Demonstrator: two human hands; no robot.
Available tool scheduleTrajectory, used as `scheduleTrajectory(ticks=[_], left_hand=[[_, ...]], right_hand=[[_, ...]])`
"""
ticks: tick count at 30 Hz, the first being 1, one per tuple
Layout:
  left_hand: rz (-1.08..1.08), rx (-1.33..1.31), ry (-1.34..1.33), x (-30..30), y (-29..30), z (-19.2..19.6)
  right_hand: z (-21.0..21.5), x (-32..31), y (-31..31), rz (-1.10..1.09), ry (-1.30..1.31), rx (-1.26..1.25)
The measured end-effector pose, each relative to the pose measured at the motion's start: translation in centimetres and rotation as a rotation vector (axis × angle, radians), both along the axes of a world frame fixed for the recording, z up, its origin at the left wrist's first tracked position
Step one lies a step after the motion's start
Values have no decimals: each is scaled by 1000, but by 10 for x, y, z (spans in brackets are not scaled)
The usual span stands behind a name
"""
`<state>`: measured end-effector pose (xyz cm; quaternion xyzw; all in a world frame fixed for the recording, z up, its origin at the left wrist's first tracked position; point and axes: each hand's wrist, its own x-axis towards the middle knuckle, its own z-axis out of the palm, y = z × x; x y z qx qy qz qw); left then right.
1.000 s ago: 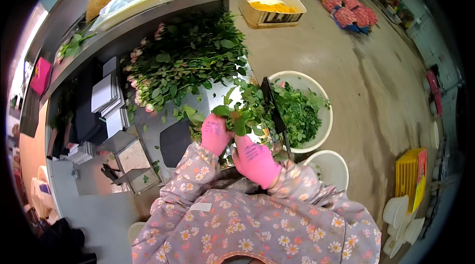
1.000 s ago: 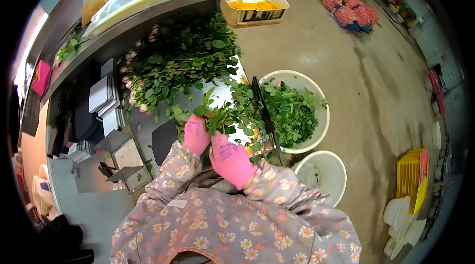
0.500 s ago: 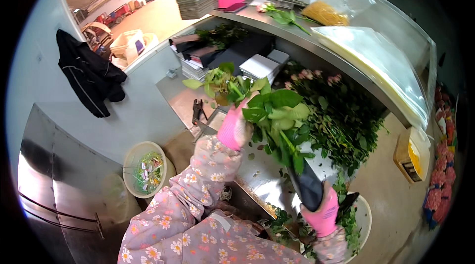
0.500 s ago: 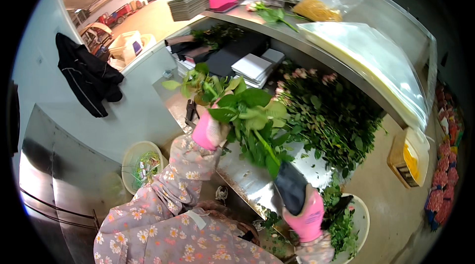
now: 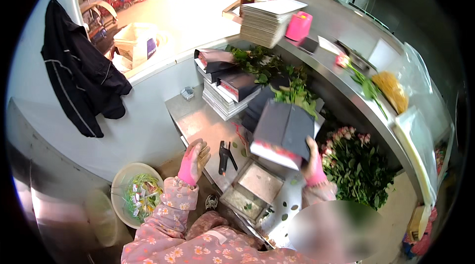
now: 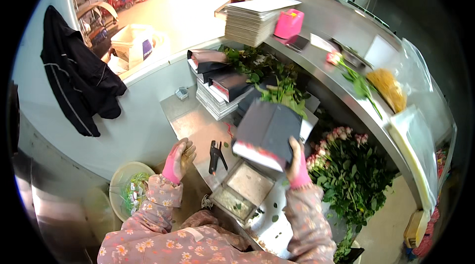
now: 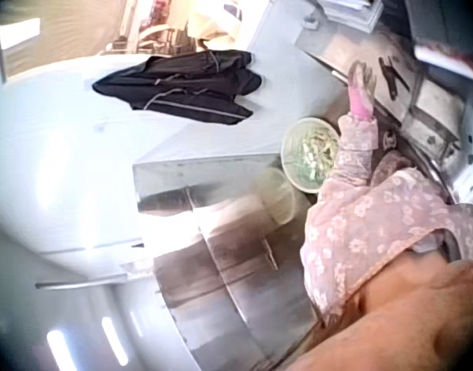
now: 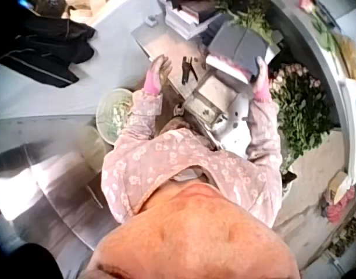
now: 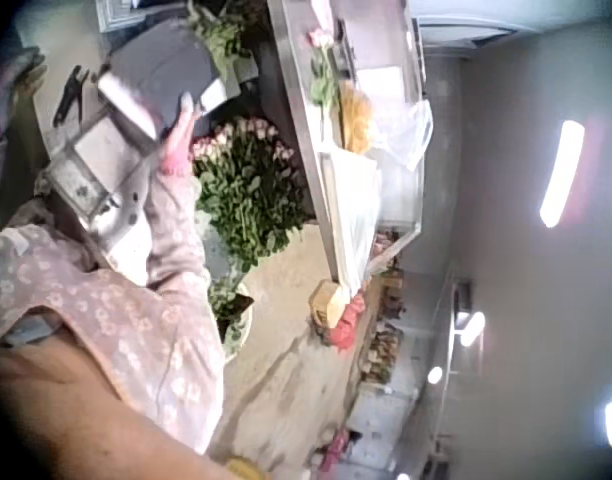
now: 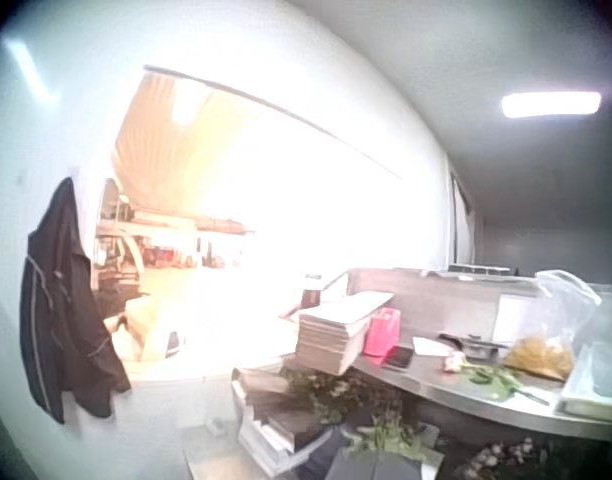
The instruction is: The person wraps individual rose stems with black and white paper, securing each with a stapler. The wrapped units are placed into a cardboard box. The person also trims rose stems with shears and discards leaves into a bucket.
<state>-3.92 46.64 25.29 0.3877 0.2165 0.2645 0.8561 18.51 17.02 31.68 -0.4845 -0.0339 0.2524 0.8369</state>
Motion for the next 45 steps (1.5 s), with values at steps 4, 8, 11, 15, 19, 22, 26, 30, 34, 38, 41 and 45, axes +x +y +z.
scheduleTrajectory(ticks=[4, 8, 11, 15, 19, 22, 26, 30, 34, 38, 41, 45], left_hand=[[-45, -90, 121, 23, 66, -5], [-7, -202, 133, 17, 126, -32], [76, -267, 209, 6, 158, -49], [92, -285, 301, 14, 189, -69], [-127, -196, 324, 74, 189, -90], [-310, -137, 324, 135, 188, -81], [-344, -127, 201, 256, 191, -77], [-272, -20, 263, 344, 203, -36], [-300, -21, 302, 373, 225, -65], [-288, -51, 274, 373, 228, -72], [-268, -75, 321, 377, 224, -82], [-220, -113, 363, 380, 229, -69]], right_hand=[[-34, 127, 181, 3, -90, 141], [-52, 204, 310, -129, -72, -41], [-80, 232, 360, -250, 17, -179], [-104, 236, 394, -249, 75, -168], [-109, 254, 376, -199, 106, -219], [-99, 249, 379, -63, 188, -244], [-108, 258, 374, -23, 181, -162], [-109, 262, 355, -10, 124, -270], [-88, 231, 330, -273, -581, -1237], [-89, 76, 296, -235, -704, -1006], [-168, -16, 277, 395, -403, -1490], [-224, -56, 282, 354, -574, -1732]])
